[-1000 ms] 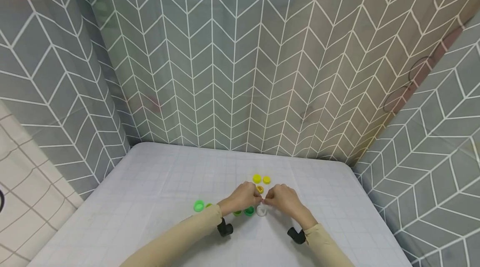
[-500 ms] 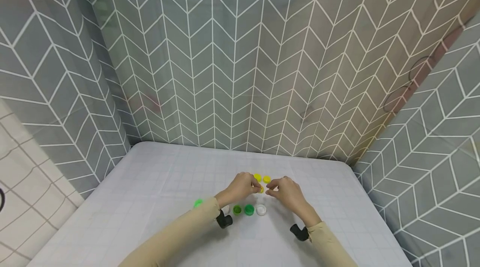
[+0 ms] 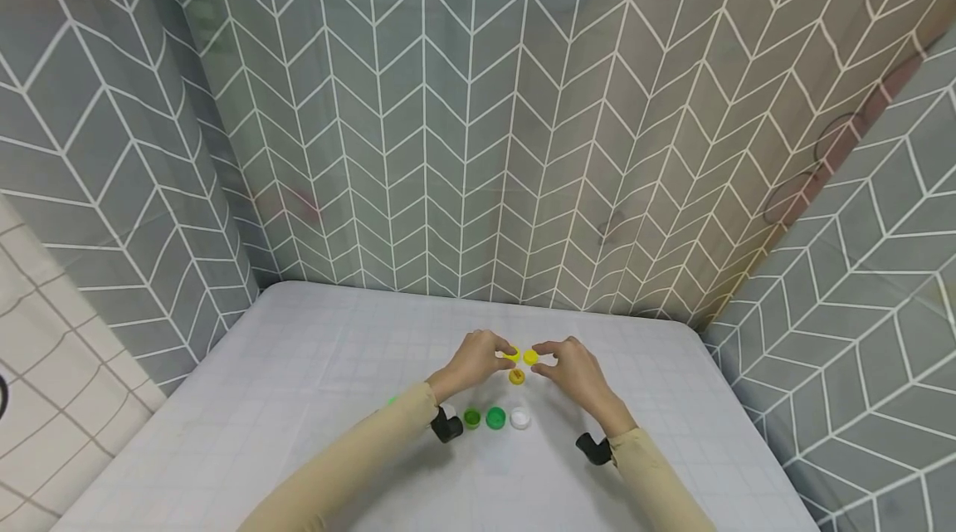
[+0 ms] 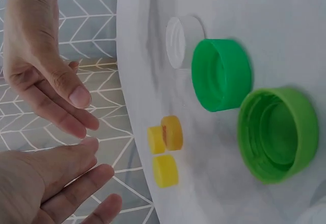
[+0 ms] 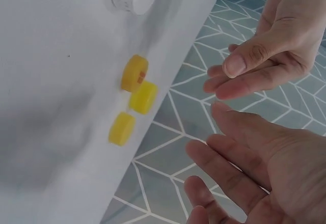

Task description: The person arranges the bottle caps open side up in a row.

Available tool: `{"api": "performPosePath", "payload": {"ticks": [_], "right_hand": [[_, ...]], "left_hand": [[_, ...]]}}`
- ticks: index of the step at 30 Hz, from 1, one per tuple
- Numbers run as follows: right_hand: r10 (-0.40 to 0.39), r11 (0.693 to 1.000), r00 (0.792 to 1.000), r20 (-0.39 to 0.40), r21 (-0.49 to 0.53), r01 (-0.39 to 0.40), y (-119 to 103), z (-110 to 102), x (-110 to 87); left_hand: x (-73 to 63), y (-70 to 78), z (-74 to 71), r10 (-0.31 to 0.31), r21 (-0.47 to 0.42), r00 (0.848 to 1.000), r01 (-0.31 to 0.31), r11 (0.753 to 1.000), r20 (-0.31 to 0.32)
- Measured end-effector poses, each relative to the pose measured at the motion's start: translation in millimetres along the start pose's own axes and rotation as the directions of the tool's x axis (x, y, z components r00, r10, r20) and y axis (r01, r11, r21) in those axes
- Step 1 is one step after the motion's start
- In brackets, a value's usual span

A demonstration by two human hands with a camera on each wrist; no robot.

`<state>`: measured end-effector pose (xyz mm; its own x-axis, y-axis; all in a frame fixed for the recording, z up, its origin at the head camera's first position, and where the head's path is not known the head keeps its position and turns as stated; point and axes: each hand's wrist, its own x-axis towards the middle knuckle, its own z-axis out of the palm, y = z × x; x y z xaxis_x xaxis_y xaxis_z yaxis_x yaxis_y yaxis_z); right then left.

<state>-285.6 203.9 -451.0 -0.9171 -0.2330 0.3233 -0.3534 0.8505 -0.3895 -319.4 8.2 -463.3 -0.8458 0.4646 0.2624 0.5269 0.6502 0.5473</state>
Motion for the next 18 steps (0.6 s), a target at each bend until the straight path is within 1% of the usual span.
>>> {"api": "performPosePath", "payload": {"ticks": [6, 10, 14, 18], "right_hand": [[0.010, 0.999, 0.999, 0.050, 0.038, -0.011, 0.8, 8.5, 3.8], [0.015, 0.999, 0.997, 0.075, 0.039, -0.018, 3.2, 15.7, 5.2], [0.032, 0.998, 0.994, 0.107, 0.044, -0.037, 5.8, 22.1, 6.2], [0.043, 0.998, 0.991, 0.124, 0.040, -0.048, 6.7, 27.1, 6.8]], "left_hand": [[2.9, -5.9, 7.1, 0.015, 0.045, 1.000, -0.015, 0.999, 0.004], [4.5, -7.9, 12.1, 0.008, 0.071, 1.000, -0.009, 0.997, 0.021], [5.8, -9.3, 15.9, -0.024, 0.083, 0.999, 0.020, 0.996, 0.041], [6.6, -9.8, 18.7, -0.052, 0.060, 0.997, 0.049, 0.997, 0.050]]}}
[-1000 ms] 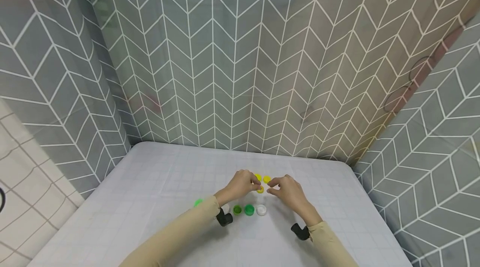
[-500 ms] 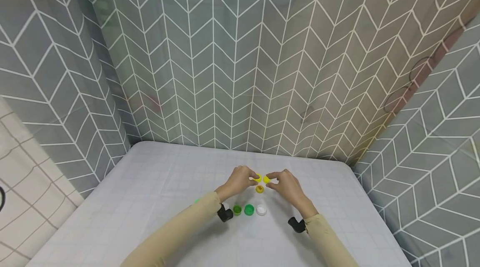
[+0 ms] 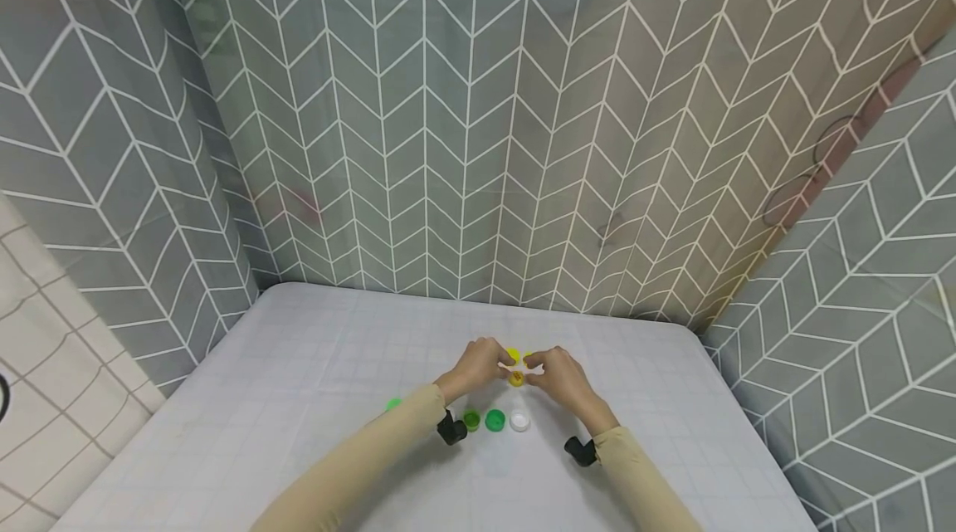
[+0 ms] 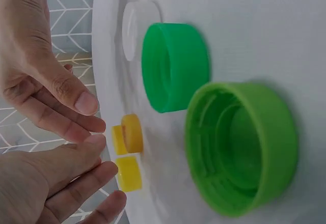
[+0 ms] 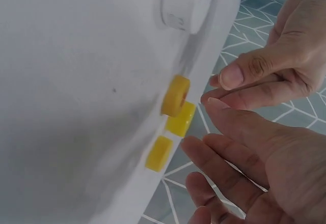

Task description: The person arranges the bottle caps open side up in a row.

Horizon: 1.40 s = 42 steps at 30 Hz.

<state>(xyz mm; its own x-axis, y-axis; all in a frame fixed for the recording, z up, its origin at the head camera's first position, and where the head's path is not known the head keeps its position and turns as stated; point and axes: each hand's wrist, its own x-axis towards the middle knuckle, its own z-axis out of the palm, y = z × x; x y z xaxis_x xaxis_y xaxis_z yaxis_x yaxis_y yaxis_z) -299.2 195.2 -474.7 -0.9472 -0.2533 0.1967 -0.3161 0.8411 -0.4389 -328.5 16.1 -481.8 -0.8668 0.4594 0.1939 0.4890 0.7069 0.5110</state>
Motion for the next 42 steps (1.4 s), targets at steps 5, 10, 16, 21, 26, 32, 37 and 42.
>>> {"api": "performPosePath", "payload": {"ticks": [5, 10, 16, 21, 26, 32, 37, 42], "right_hand": [[0.006, 1.000, 1.000, 0.016, -0.004, -0.006, 1.2, 8.0, 1.1], [0.017, 1.000, 0.999, 0.038, -0.018, -0.017, 1.6, 14.7, 2.8], [0.004, 1.000, 0.999, 0.047, -0.023, -0.003, 3.3, 20.5, 4.0], [-0.012, 1.000, 0.999, 0.031, -0.027, 0.012, 3.5, 22.2, 3.7], [-0.037, 0.999, 0.999, 0.037, -0.009, 0.038, 2.4, 22.6, 3.8], [-0.083, 0.996, 0.996, 0.032, 0.011, 0.083, 1.4, 22.1, 4.6], [-0.081, 0.997, 0.996, 0.033, 0.012, 0.081, 2.4, 22.8, 5.5], [-0.075, 0.997, 0.996, 0.049, 0.016, 0.075, 3.7, 22.6, 5.4]], "left_hand": [[-0.3, -1.8, 7.9, -0.018, -0.024, 0.999, 0.019, 1.000, 0.032], [-0.4, -4.1, 15.3, -0.015, 0.004, 0.999, 0.015, 1.000, 0.047], [1.2, -4.3, 19.3, 0.011, -0.008, 0.999, -0.011, 1.000, 0.037], [1.9, -4.7, 22.0, 0.016, -0.022, 0.999, -0.016, 1.000, 0.031], [2.3, -5.3, 22.3, 0.012, -0.013, 0.999, -0.012, 1.000, 0.033], [3.0, -5.0, 20.8, 0.017, -0.027, 0.999, -0.017, 0.999, 0.033], [3.7, -5.0, 20.6, 0.023, -0.043, 0.999, -0.021, 0.999, 0.036], [4.3, -4.9, 21.1, 0.016, -0.058, 0.999, -0.014, 0.998, 0.041]]}}
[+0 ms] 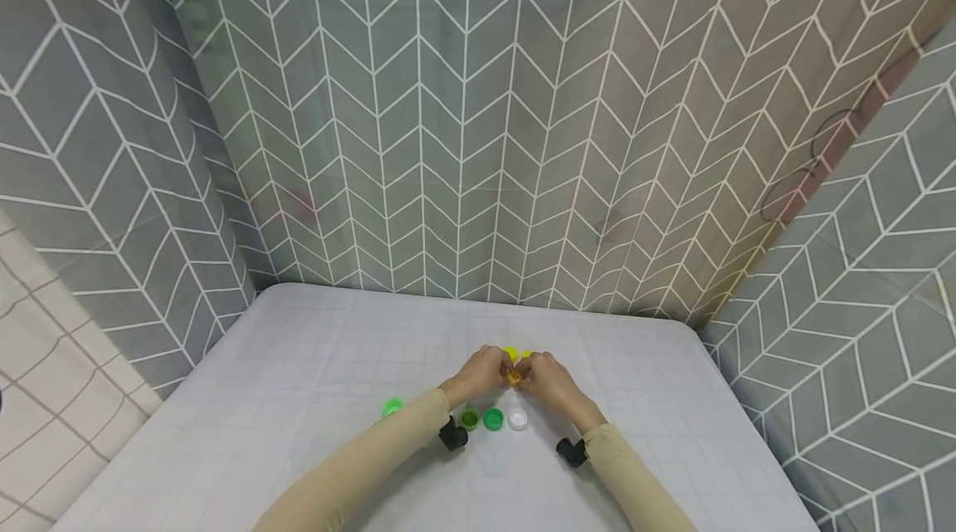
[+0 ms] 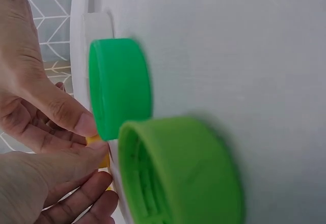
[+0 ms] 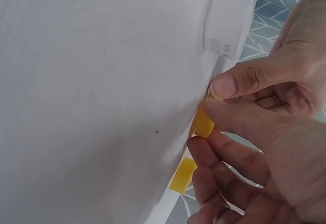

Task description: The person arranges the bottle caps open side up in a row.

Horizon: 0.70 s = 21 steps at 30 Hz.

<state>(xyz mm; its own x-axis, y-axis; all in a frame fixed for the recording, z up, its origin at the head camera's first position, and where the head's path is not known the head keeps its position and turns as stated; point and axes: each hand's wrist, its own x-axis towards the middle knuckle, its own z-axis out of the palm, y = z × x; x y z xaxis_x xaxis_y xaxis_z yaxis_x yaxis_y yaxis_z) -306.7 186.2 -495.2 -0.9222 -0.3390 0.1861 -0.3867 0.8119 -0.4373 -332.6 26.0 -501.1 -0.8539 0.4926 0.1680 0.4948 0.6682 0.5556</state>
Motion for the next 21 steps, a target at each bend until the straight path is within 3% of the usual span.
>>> {"api": "performPosePath", "payload": {"ticks": [8, 21], "right_hand": [[-0.006, 0.999, 0.999, 0.034, 0.038, 0.005, -2.5, -5.9, 0.4], [-0.048, 0.997, 0.998, 0.036, 0.067, 0.045, -2.1, -10.0, -0.2]], "left_hand": [[-0.7, 3.1, -1.3, -0.016, -0.028, 1.000, 0.016, 0.999, 0.013], [0.7, -2.4, -4.1, 0.046, -0.083, 0.999, -0.048, 0.995, -0.022]]}}
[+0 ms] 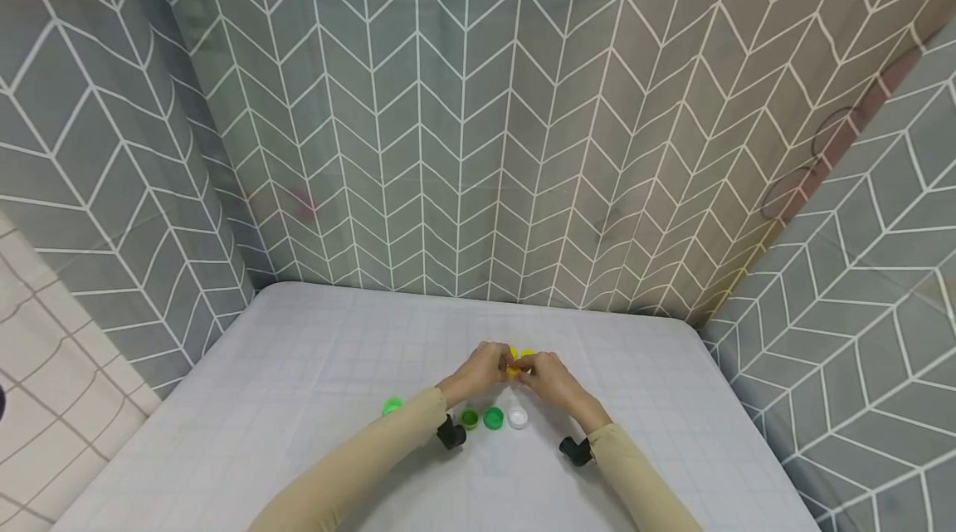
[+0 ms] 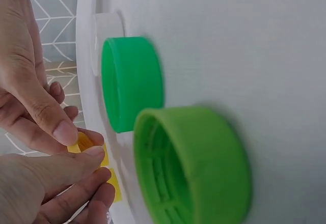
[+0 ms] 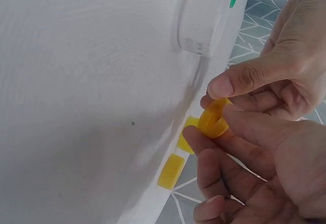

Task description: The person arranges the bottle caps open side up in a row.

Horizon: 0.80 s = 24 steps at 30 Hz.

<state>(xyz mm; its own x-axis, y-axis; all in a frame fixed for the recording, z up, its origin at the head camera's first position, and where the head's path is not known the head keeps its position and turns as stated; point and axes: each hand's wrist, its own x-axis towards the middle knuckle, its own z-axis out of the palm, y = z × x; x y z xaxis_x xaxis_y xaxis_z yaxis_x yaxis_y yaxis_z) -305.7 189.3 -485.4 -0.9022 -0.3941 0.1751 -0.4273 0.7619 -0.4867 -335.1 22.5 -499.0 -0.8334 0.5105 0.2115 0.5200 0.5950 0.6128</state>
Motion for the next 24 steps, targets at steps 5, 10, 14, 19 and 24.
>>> {"api": "performPosePath", "payload": {"ticks": [5, 10, 14, 19, 24], "right_hand": [[0.004, 1.000, 1.000, -0.017, -0.003, -0.004, -0.6, -2.9, -1.5], [-0.007, 1.000, 1.000, -0.019, -0.002, 0.007, -1.1, -6.5, -4.7], [0.002, 1.000, 0.999, -0.046, -0.022, -0.003, -3.0, -10.9, -8.4], [0.015, 1.000, 0.997, -0.074, -0.017, -0.016, -7.3, -17.7, -12.9], [0.024, 1.000, 0.995, -0.094, -0.008, -0.024, -9.7, -24.0, -17.7]], "left_hand": [[-2.0, 3.5, -2.9, 0.007, -0.042, 1.000, -0.007, 0.999, -0.014], [-4.9, 7.8, -7.4, 0.020, -0.026, 1.000, -0.020, 0.999, -0.020], [-5.9, 9.5, -9.4, 0.026, -0.002, 0.999, -0.026, 1.000, -0.024], [-6.0, 12.4, -11.6, 0.042, -0.003, 0.998, -0.042, 0.999, -0.041], [-7.0, 17.3, -12.6, 0.063, -0.025, 0.998, -0.064, 0.998, -0.031]]}}
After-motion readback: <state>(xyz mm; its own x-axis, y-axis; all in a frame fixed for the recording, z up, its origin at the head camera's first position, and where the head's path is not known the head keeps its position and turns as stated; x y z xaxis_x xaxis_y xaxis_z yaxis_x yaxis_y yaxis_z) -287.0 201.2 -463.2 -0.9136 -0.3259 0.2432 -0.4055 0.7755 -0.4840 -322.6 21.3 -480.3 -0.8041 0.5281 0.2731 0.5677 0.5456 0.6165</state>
